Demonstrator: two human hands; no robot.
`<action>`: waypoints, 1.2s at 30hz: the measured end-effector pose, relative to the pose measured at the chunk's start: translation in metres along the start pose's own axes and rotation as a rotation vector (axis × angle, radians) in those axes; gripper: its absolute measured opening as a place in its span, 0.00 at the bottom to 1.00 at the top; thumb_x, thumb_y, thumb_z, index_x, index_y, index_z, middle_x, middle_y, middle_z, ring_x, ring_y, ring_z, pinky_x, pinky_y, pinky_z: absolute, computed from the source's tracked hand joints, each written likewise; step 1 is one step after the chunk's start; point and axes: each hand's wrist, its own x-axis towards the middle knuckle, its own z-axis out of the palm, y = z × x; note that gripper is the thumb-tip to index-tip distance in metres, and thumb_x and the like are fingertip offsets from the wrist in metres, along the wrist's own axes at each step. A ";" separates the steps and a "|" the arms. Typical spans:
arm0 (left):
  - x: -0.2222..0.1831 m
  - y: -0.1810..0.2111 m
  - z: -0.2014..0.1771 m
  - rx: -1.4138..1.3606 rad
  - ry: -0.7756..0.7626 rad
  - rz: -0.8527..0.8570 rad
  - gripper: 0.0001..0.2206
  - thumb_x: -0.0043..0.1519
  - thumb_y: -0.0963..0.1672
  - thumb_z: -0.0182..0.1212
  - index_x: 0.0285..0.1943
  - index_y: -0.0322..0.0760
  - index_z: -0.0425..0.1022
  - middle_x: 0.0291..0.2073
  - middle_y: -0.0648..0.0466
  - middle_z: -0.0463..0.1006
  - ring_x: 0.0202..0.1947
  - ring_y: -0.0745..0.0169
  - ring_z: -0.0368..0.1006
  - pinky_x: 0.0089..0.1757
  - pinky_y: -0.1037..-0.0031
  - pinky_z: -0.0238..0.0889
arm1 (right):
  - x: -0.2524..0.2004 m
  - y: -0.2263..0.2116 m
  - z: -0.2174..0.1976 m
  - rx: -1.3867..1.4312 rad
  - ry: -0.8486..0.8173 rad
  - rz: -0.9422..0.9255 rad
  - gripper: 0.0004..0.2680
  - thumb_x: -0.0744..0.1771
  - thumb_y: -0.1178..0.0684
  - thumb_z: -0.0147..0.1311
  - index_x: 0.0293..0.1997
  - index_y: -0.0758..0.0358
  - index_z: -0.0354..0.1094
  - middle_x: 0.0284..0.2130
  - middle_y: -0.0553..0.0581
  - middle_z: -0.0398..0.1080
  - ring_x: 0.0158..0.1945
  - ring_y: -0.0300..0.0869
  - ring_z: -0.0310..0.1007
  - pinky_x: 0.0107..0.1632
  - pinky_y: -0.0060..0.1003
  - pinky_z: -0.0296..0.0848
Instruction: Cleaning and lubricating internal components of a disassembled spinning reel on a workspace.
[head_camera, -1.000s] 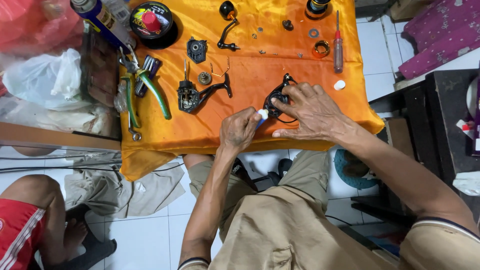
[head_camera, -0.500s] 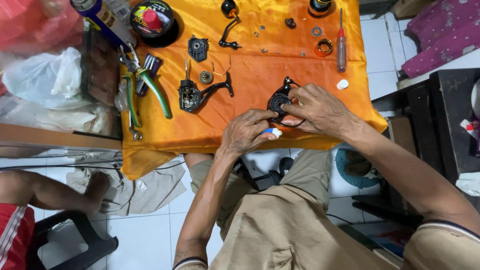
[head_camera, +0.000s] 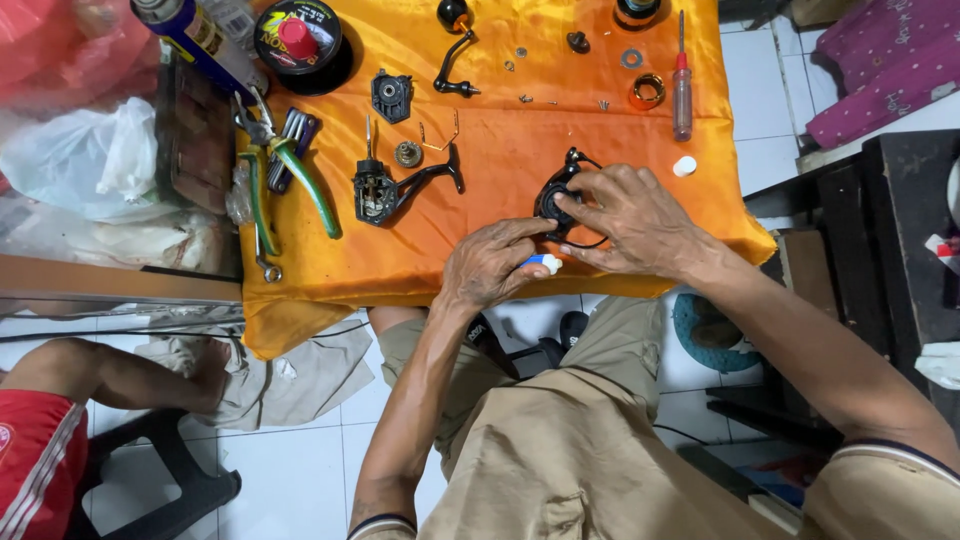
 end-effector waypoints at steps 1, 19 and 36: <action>0.000 0.000 0.000 0.000 0.000 0.000 0.22 0.69 0.55 0.52 0.27 0.39 0.64 0.52 0.53 0.80 0.49 0.49 0.78 0.41 0.66 0.72 | 0.001 -0.001 0.000 0.000 0.000 0.000 0.20 0.67 0.32 0.53 0.60 0.49 0.73 0.54 0.52 0.63 0.54 0.47 0.62 0.44 0.39 0.60; -0.003 -0.001 0.002 0.027 0.000 -0.014 0.22 0.69 0.55 0.53 0.26 0.41 0.64 0.51 0.56 0.80 0.44 0.52 0.79 0.38 0.68 0.70 | -0.011 0.008 0.009 -0.083 0.018 -0.065 0.17 0.69 0.37 0.47 0.60 0.51 0.72 0.60 0.53 0.64 0.55 0.46 0.63 0.47 0.39 0.63; -0.002 0.001 0.001 0.071 -0.016 -0.028 0.22 0.69 0.56 0.50 0.26 0.42 0.64 0.51 0.56 0.81 0.42 0.52 0.79 0.37 0.67 0.70 | -0.003 0.000 0.000 -0.108 0.045 -0.078 0.15 0.71 0.41 0.42 0.59 0.49 0.73 0.57 0.54 0.66 0.52 0.47 0.66 0.45 0.40 0.62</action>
